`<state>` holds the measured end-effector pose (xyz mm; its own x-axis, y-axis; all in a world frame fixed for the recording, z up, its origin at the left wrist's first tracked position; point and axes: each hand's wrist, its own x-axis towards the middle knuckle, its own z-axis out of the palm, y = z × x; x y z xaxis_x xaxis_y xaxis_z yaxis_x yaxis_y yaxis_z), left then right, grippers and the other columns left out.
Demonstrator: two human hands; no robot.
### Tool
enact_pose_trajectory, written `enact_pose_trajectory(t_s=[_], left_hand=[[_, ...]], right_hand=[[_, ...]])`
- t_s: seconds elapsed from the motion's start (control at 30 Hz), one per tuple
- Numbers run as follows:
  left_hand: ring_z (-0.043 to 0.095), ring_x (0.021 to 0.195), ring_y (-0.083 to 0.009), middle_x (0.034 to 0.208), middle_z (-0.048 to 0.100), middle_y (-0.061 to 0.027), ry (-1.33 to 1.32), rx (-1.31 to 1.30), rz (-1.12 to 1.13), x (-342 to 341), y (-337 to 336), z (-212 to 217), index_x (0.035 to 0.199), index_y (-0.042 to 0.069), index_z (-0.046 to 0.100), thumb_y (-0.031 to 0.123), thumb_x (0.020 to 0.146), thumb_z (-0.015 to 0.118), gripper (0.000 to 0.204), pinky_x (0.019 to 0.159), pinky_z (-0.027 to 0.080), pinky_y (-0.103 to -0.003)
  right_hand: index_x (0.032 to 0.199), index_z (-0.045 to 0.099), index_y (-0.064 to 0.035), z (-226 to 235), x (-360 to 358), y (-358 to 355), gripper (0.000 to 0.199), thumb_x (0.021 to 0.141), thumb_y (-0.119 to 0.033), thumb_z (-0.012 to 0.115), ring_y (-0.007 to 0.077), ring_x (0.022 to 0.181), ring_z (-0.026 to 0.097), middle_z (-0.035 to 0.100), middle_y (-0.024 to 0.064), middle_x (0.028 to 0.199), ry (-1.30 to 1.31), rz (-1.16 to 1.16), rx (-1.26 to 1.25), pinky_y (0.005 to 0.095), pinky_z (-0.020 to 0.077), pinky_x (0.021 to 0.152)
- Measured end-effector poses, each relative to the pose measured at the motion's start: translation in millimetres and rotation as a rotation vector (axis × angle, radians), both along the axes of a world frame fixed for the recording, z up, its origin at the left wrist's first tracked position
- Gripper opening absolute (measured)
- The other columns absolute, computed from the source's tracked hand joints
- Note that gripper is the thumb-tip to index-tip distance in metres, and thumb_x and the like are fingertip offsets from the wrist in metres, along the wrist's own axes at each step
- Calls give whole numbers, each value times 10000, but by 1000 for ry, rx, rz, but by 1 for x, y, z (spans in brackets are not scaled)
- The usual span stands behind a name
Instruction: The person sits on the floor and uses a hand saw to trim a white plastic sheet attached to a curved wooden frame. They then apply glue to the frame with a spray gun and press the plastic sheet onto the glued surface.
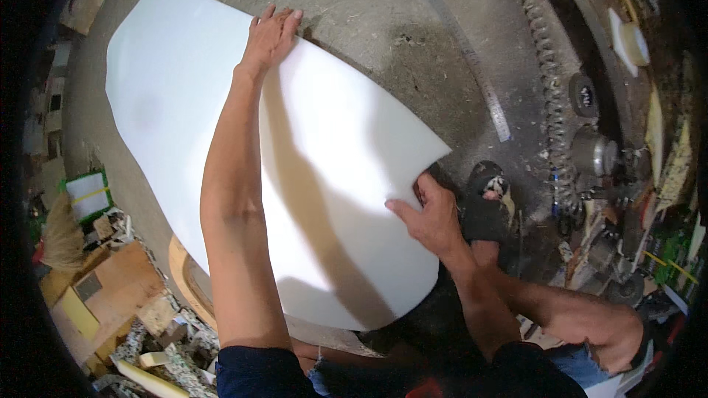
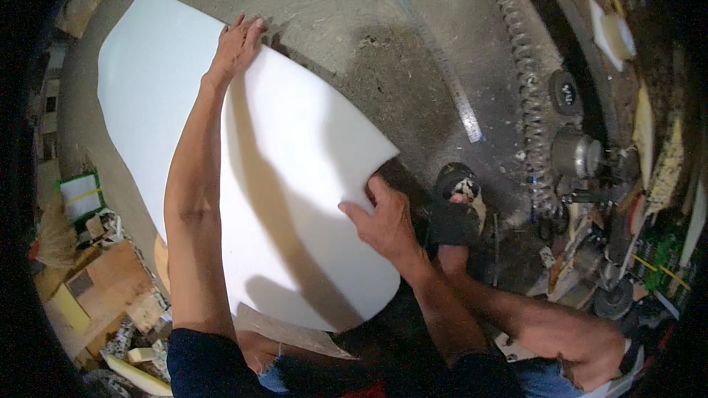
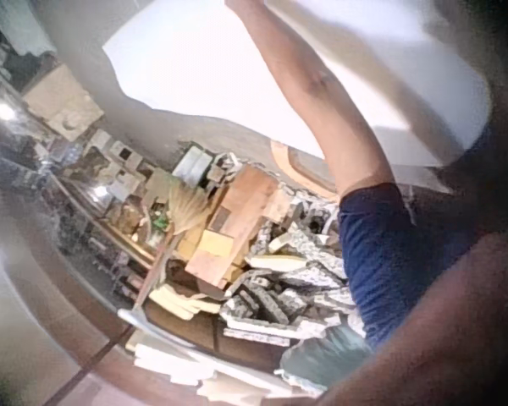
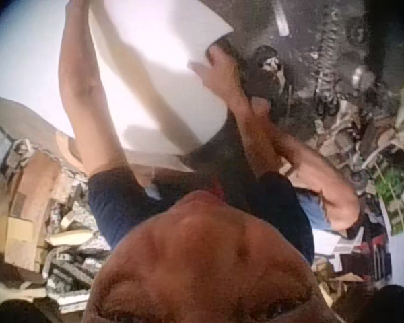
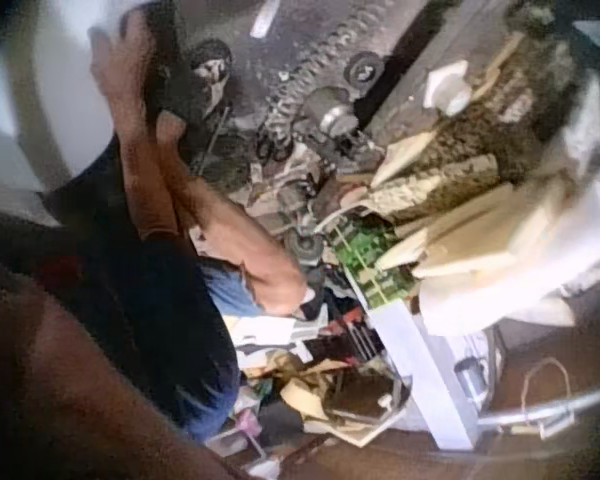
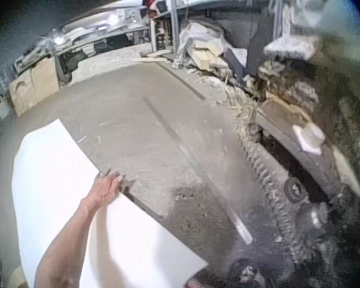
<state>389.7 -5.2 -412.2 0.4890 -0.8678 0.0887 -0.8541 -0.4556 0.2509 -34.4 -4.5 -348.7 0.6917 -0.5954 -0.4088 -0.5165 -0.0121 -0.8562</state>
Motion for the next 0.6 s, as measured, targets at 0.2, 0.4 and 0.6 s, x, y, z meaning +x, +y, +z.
enact_pose_trajectory(t_s=[0.2, 0.4, 0.6], left_hand=[[616, 1013, -475, 929, 669, -308, 82, 148, 129, 8, 4, 10, 790, -39, 684, 439, 1049, 379, 624, 985, 419, -534], [615, 787, -370, 767, 674, -152, -520, -206, -138, 5, 47, 66, 767, 48, 689, 273, 1001, 477, 387, 854, 433, -461], [669, 806, -267, 832, 707, -101, -914, -175, 55, 18, 123, 143, 785, 73, 664, 138, 935, 534, 208, 811, 477, -391]], right_hand=[[989, 543, 9, 12, -1, 2, 239, 864, -128, 694, 411, 845, 680, 632, 249, 885, -42, 101, -24, 462, 536, 718], [1011, 576, 27, 15, -4, 8, 218, 860, -71, 699, 393, 808, 685, 651, 225, 897, -213, 14, -111, 429, 535, 683], [1059, 598, 51, 20, -17, 10, 238, 887, -95, 673, 382, 830, 696, 664, 213, 912, -147, 92, -11, 429, 558, 698]])
